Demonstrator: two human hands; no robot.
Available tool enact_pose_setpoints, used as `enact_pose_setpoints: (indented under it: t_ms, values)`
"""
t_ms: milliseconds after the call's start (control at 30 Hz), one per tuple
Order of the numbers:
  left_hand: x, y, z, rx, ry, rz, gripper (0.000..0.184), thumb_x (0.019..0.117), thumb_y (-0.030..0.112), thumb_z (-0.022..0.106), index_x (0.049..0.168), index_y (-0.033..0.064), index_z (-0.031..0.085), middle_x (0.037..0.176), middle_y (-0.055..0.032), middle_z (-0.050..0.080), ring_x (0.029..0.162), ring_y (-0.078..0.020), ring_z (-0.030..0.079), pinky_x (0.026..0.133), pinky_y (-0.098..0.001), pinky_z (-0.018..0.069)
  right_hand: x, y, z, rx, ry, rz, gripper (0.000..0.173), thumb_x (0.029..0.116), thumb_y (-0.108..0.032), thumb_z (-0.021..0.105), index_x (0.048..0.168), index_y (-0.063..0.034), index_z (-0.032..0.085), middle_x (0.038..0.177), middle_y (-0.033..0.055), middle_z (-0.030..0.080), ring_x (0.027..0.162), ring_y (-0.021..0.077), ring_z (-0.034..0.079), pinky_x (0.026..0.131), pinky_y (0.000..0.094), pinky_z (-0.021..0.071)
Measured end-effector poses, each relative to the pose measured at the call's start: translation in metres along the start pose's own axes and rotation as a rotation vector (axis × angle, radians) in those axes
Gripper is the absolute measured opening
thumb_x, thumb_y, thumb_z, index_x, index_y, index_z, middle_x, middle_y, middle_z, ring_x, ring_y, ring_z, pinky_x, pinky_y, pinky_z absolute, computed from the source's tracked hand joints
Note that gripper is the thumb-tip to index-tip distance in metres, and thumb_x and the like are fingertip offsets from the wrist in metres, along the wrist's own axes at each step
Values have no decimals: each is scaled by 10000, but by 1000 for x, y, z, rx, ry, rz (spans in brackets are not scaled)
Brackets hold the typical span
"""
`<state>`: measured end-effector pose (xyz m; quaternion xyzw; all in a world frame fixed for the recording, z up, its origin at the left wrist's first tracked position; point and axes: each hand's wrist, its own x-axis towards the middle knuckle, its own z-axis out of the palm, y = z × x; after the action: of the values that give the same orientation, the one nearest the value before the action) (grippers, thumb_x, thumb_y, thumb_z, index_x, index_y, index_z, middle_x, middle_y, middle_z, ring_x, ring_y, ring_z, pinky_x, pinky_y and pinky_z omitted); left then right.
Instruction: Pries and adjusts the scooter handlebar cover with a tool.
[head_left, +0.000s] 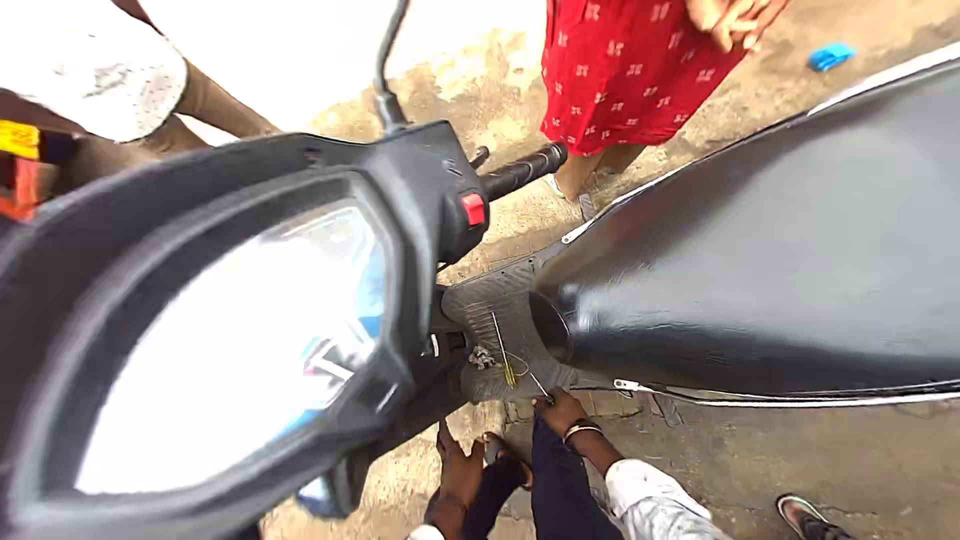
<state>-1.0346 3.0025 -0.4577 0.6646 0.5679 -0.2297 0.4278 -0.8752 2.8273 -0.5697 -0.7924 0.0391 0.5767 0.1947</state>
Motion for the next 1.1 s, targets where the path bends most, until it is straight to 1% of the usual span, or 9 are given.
enact_pose_setpoints:
  t_ms: [67,133,200,300,433,567,700,833,1100]
  values:
    - [-77,4,-41,-67,-71,90,876,950,299,696,1618,44,191,1566,-297,361,1251,-351,614,1025,-470,549,-66,-18,-28,84,-7,-101,574,989,-473,589,1358,-35,549,1146,212,683,1042,358,676,929,569,531]
    - [-159,3,-93,-171,-134,163,697,978,276,660,1558,35,359,1506,-231,475,1223,-282,639,1041,-432,550,-135,-37,-45,124,-43,-281,471,1045,-374,514,1354,-19,487,952,175,658,795,307,653,734,518,548]
    - [-218,8,-143,-291,-106,260,538,1011,258,618,1479,29,480,1396,-153,602,1154,-220,675,1005,-408,568,-196,-69,-68,138,-46,-548,407,1017,-288,525,1314,-10,515,890,118,659,718,237,644,660,453,557]
    - [-267,9,-191,-518,-16,344,395,1055,231,519,1388,24,568,1244,-103,697,1067,-205,707,932,-403,601,-280,-107,-91,172,-17,-883,353,927,-254,688,1212,-48,657,975,53,744,821,157,719,731,363,620]
    - [-267,24,-223,-820,-9,286,393,1089,242,445,1387,14,563,1253,-132,693,1059,-244,708,919,-410,593,-342,-155,-76,126,87,-1183,316,879,-278,776,1149,-115,767,1014,-7,778,865,89,738,785,298,637]
    - [-238,50,-218,-940,35,264,391,1092,272,494,1399,38,559,1245,-125,687,1038,-242,708,914,-404,589,-359,-183,-49,59,173,-1215,300,903,-259,765,1171,-125,774,1050,-10,774,884,76,728,807,312,628]
    - [-230,76,-214,-1059,176,253,347,1089,316,513,1222,36,671,1188,-92,726,989,-220,722,875,-394,592,-361,-193,-41,102,184,-1181,283,877,-199,788,1148,-117,781,1018,-3,774,835,73,723,766,302,627]
    - [-228,84,-205,-1129,324,262,310,1064,301,573,1146,36,713,1113,-77,763,959,-199,739,860,-371,599,-346,-198,-47,91,180,-1285,283,861,-178,803,1137,-117,783,1037,2,769,859,76,722,785,292,627]
    - [-224,97,-189,-1177,547,201,296,1088,217,518,1135,3,716,1103,-108,760,983,-198,733,872,-367,589,-316,-213,-44,92,33,-1378,269,846,-142,816,1110,-100,790,1063,23,760,950,96,717,858,313,615]
